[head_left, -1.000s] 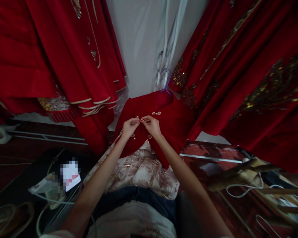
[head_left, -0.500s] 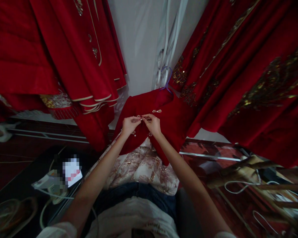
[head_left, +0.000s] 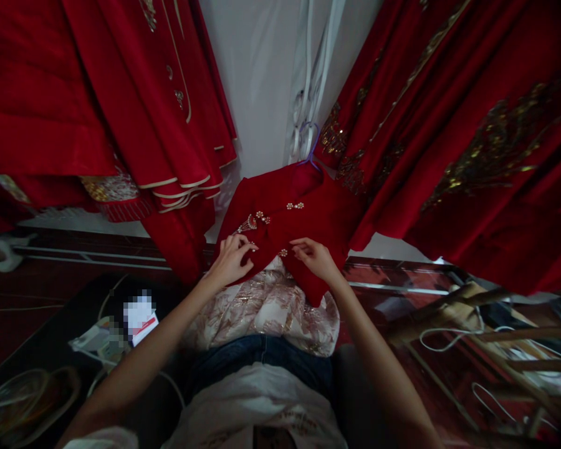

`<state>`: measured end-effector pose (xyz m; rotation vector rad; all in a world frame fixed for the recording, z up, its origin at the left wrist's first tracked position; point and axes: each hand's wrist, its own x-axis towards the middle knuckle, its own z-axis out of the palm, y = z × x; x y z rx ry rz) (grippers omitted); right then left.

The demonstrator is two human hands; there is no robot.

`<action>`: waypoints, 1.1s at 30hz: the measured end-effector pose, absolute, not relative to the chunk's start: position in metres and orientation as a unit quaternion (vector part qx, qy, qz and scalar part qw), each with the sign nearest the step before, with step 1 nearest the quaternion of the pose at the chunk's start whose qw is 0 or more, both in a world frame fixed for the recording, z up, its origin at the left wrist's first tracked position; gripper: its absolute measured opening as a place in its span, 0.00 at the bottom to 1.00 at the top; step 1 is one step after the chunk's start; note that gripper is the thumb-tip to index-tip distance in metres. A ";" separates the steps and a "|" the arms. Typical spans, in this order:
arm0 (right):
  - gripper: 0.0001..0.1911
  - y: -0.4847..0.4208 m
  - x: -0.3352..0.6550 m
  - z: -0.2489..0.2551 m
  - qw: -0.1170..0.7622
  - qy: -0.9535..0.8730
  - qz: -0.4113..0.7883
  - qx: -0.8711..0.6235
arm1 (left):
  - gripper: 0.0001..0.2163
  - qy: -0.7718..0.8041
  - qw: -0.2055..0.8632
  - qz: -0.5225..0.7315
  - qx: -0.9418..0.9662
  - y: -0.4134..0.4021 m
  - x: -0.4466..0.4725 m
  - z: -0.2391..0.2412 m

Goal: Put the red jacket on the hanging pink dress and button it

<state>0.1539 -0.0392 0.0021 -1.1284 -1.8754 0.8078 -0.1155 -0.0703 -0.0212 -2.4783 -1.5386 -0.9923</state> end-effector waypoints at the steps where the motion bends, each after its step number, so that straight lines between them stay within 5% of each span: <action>1: 0.11 -0.043 0.155 -0.002 0.380 -0.740 0.320 -0.453 | 0.17 -0.502 0.051 -0.301 -0.809 -0.073 -0.117 -0.025; 9: 0.22 -0.051 0.124 -0.036 0.385 -0.755 0.222 -0.482 | 0.17 -0.479 0.110 -0.268 -0.829 -0.059 -0.123 -0.039; 12: 0.17 -0.054 0.115 -0.041 0.403 -0.748 0.180 -0.496 | 0.13 -0.461 0.129 -0.247 -0.843 -0.054 -0.122 -0.031; 24: 0.14 -0.049 0.152 0.018 0.483 -0.627 0.437 -0.428 | 0.06 -0.458 -0.060 -0.416 -0.783 -0.074 -0.102 0.001; 29: 0.16 -0.064 0.143 0.051 0.448 -0.665 0.478 -0.359 | 0.04 -0.455 -0.099 -0.491 -0.736 -0.078 -0.089 0.005; 33: 0.17 -0.061 0.103 0.024 0.456 -0.689 0.434 -0.359 | 0.04 -0.478 -0.127 -0.490 -0.718 -0.071 -0.076 -0.015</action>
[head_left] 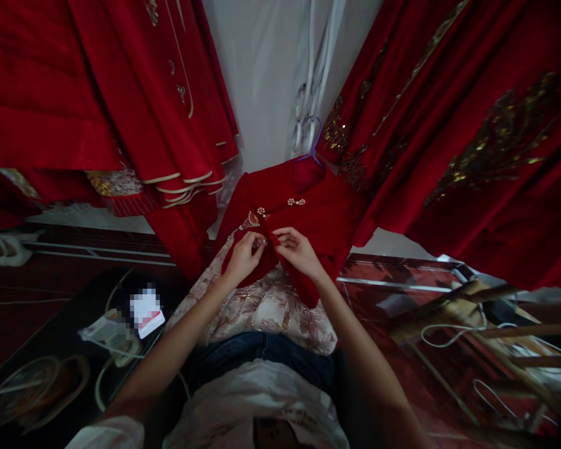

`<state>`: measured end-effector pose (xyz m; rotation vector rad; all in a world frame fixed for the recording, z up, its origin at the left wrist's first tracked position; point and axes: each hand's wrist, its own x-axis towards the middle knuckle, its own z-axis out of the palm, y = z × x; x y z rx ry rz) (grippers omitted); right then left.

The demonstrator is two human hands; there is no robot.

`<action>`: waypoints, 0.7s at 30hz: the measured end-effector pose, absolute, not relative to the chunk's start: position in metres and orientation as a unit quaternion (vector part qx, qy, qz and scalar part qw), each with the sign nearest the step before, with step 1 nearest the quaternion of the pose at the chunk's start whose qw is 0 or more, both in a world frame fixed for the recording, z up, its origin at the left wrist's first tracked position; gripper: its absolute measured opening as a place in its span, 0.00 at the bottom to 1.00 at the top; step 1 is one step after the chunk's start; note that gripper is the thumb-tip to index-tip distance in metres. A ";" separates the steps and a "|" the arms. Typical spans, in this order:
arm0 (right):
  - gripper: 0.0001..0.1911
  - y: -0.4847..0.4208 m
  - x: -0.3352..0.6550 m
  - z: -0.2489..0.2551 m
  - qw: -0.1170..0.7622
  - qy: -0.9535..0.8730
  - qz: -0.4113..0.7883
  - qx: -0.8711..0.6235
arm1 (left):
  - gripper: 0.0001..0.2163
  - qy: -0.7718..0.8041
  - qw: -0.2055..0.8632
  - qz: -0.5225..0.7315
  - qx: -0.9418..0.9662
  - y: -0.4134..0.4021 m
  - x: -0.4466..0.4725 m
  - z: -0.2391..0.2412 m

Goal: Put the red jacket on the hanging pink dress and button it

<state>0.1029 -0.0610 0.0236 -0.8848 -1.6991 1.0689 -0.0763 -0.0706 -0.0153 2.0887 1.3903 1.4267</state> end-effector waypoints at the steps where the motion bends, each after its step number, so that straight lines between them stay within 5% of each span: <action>1: 0.18 -0.059 0.093 0.012 0.463 -0.692 0.404 -0.380 | 0.04 0.490 0.140 0.498 0.702 -0.068 -0.074 -0.022; 6: 0.18 -0.054 0.067 -0.022 0.509 -0.685 0.294 -0.431 | 0.08 0.510 0.234 0.556 0.614 -0.061 -0.072 -0.038; 21: 0.11 -0.040 0.063 -0.024 0.531 -0.627 0.352 -0.449 | 0.11 0.469 0.360 0.615 0.521 -0.058 -0.074 -0.040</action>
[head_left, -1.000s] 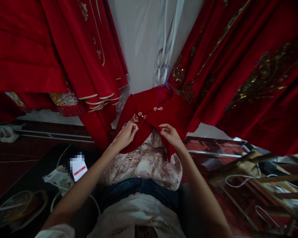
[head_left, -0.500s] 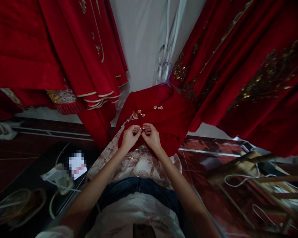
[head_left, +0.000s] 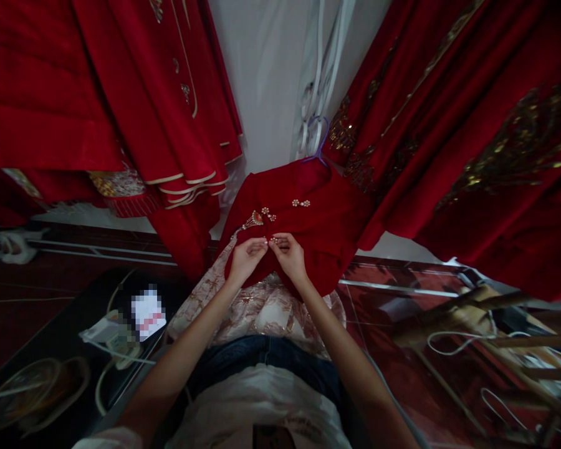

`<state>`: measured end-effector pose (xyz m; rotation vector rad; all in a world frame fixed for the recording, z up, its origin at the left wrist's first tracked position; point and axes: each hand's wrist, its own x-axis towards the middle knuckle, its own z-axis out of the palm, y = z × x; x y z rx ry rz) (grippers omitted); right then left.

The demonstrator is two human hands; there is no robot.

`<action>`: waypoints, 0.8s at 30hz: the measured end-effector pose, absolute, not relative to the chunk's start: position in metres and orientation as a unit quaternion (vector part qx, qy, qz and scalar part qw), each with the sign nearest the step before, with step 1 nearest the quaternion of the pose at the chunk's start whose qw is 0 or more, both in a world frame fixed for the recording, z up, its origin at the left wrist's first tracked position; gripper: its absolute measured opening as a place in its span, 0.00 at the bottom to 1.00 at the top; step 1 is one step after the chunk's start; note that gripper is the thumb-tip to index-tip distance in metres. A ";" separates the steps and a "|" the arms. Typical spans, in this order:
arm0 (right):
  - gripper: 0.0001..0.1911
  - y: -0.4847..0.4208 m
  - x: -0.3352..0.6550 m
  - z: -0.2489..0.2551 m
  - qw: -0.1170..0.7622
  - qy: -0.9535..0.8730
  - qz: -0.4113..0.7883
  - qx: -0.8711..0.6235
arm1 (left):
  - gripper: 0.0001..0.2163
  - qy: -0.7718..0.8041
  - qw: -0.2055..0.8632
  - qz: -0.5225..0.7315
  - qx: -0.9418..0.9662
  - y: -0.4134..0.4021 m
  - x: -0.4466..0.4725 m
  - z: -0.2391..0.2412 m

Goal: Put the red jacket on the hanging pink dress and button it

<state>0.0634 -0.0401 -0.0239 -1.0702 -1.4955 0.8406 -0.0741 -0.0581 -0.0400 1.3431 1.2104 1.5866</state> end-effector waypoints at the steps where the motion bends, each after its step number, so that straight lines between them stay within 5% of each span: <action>1: 0.11 -0.040 0.064 -0.024 0.531 -0.626 0.354 -0.448 | 0.12 0.468 0.365 0.617 0.517 -0.058 -0.074 -0.040; 24: 0.09 -0.035 0.068 -0.026 0.516 -0.671 0.296 -0.443 | 0.07 0.489 0.333 0.550 0.589 -0.043 -0.087 -0.043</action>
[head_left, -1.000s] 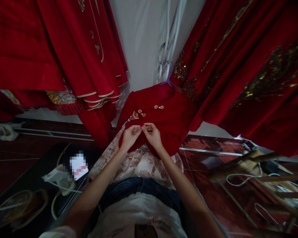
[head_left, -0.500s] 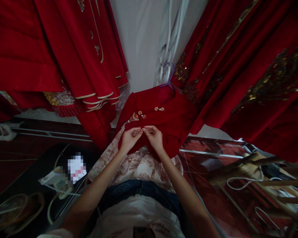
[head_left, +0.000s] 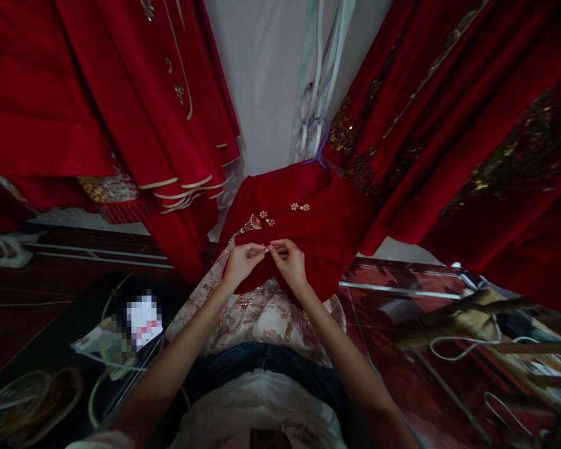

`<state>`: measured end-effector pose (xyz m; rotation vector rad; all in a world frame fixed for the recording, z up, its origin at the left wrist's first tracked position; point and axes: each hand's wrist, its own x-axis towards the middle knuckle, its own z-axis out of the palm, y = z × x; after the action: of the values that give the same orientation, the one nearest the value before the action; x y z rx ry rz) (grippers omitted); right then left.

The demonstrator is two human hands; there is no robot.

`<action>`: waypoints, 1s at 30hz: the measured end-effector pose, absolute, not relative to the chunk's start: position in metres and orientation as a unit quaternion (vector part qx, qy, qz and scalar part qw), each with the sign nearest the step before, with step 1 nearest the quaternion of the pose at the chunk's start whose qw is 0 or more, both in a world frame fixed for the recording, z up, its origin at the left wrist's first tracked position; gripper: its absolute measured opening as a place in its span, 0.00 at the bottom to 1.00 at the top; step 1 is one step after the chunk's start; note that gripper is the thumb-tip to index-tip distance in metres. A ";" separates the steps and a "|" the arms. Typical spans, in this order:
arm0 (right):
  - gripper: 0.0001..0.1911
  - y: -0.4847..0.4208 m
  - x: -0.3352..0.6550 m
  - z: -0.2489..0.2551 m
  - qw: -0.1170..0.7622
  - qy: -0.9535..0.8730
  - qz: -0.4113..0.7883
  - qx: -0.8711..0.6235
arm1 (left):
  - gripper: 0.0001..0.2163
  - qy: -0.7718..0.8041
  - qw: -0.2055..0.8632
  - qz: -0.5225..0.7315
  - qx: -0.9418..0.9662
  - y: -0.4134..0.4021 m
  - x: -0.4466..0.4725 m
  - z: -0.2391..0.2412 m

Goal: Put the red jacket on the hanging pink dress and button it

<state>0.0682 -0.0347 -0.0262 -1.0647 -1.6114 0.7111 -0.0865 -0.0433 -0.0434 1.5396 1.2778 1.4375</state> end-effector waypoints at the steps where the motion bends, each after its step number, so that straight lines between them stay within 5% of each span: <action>1: 0.09 -0.036 0.070 -0.025 0.505 -0.681 0.297 -0.440 | 0.06 0.489 0.331 0.541 0.599 -0.045 -0.087 -0.044; 8: 0.14 -0.058 0.108 -0.010 0.422 -0.725 0.357 -0.411 | 0.14 0.542 0.279 0.528 0.591 -0.066 -0.081 -0.042; 20: 0.11 -0.077 0.123 0.009 0.408 -0.729 0.400 -0.376 | 0.06 0.532 0.159 0.505 0.661 -0.074 -0.071 -0.042; 30: 0.09 -0.064 0.127 0.010 0.418 -0.739 0.369 -0.379 | 0.06 0.523 0.157 0.554 0.628 -0.062 -0.062 -0.038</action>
<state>0.1269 -0.0639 0.0103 -0.9499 -1.8537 0.9247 -0.0622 -0.0616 -0.0384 1.7967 1.4974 1.5858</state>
